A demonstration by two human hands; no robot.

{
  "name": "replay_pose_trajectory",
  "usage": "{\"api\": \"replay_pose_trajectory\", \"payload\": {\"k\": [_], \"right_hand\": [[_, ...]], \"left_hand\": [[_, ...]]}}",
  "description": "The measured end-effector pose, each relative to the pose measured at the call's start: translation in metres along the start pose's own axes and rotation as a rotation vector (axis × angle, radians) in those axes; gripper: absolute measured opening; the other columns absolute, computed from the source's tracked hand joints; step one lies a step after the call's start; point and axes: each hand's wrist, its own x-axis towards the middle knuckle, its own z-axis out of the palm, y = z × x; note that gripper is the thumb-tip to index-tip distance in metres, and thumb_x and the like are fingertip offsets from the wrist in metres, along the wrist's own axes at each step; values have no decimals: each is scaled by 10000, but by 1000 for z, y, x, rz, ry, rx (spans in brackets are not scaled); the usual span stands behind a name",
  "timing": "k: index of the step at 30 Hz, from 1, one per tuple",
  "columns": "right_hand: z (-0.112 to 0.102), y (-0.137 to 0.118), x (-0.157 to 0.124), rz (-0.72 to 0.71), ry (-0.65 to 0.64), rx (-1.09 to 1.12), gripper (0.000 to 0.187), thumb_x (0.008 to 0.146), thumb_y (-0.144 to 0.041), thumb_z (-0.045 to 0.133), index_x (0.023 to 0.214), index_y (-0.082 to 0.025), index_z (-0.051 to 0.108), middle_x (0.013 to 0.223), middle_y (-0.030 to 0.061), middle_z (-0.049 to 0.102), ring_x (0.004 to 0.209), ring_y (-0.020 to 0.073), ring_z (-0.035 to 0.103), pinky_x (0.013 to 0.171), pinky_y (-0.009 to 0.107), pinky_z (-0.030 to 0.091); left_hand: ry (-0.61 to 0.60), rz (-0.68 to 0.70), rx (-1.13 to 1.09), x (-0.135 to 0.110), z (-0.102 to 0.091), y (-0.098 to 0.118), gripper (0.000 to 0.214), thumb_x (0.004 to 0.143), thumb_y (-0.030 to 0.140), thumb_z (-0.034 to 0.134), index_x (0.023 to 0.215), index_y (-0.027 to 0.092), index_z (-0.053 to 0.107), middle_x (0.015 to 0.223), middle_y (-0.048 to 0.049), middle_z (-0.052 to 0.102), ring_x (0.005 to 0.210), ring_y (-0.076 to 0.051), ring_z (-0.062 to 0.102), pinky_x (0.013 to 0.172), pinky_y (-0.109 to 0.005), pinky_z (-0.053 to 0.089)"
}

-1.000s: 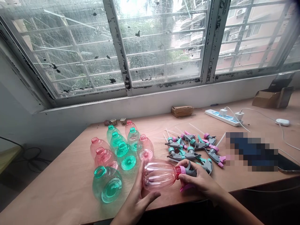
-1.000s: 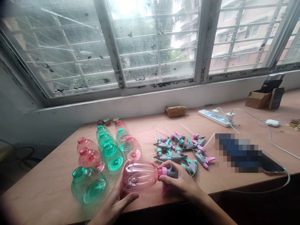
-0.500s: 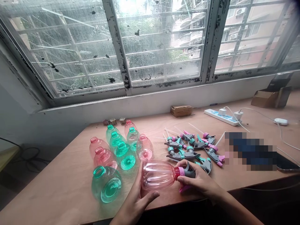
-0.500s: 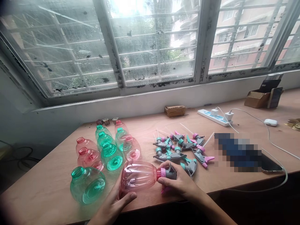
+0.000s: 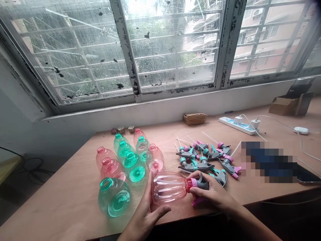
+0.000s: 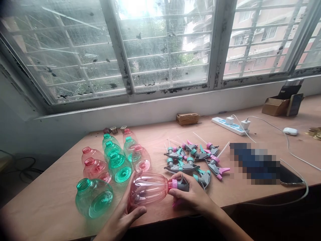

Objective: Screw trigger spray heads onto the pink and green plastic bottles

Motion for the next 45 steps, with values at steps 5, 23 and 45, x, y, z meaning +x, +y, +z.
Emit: {"api": "replay_pose_trajectory", "payload": {"k": [5,23,45], "right_hand": [[0,1,1,6,-3,25,452,793,-540,836,1008,-212,611,764,-1,733,644,218,720,652,325,565],[0,3,0,11,-14,57,439,809,-482,844,1038,-202,597,739,-14,722,651,190,691,650,297,548],[0,6,0,7,-43,120,392,843,-434,828,1047,-198,590,721,-10,737,640,182,710,668,289,542]], "left_hand": [[-31,0,6,2,1,1,1036,895,436,749,1664,315,66,1761,-72,88,1610,-338,118,1305,-488,128],[15,22,98,4,4,-1,1019,914,444,722,1666,304,48,1765,-68,70,1614,-336,95,1310,-490,85],[-33,25,60,2,0,2,1049,918,450,719,1662,314,-8,1766,-74,43,1613,-324,125,1305,-494,67]]}}
